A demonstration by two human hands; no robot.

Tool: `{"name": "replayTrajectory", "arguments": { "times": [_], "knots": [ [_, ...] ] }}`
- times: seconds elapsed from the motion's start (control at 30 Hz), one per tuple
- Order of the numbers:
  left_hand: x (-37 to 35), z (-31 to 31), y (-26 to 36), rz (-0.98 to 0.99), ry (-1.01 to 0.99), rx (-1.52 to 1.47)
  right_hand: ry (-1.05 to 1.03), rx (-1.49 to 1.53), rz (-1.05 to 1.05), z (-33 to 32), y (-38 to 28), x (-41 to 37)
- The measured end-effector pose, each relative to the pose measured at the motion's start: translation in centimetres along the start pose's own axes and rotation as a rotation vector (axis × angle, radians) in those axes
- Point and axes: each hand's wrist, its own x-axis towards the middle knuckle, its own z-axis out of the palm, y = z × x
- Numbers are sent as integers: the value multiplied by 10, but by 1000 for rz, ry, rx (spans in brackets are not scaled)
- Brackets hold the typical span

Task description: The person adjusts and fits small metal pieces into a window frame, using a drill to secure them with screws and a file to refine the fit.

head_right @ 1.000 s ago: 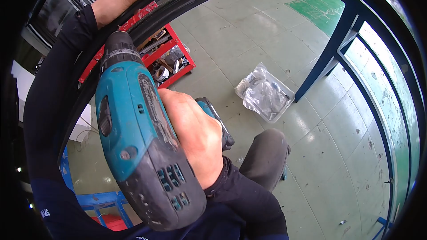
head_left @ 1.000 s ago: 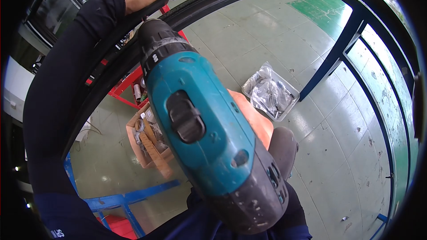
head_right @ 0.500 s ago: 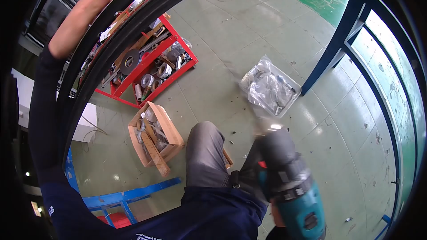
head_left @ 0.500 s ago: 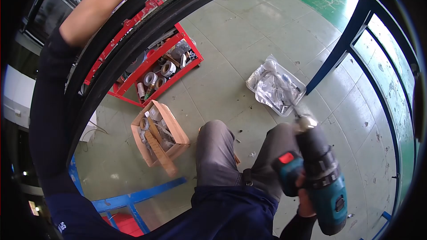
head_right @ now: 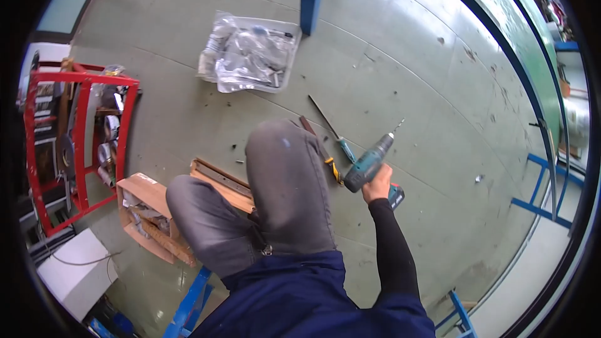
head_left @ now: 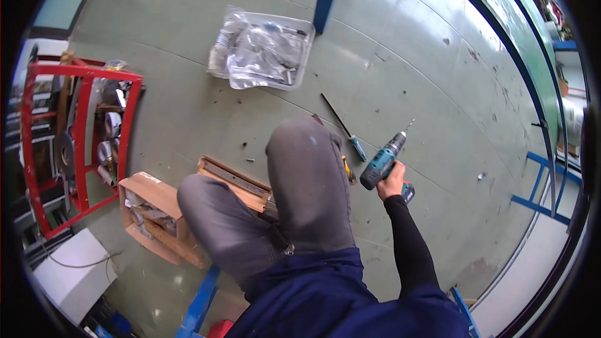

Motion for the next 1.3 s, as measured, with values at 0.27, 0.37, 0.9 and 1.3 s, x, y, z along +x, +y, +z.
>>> {"name": "replayTrajectory", "arguments": {
  "times": [0.27, 0.37, 0.9, 1.3],
  "knots": [
    [-3, -8, -15, -127, 129, 76, -203, -315, 364, 46, 62, 32],
    [-1, -9, -18, -159, 153, 95, -257, -380, 410, 50, 71, 48],
    [-41, -18, -40, -290, 249, 114, -159, -124, 807, 82, 75, 115],
    [-54, -8, -38, -313, 258, 96, -318, 1416, 501, -48, 18, 152]
  ]
}}
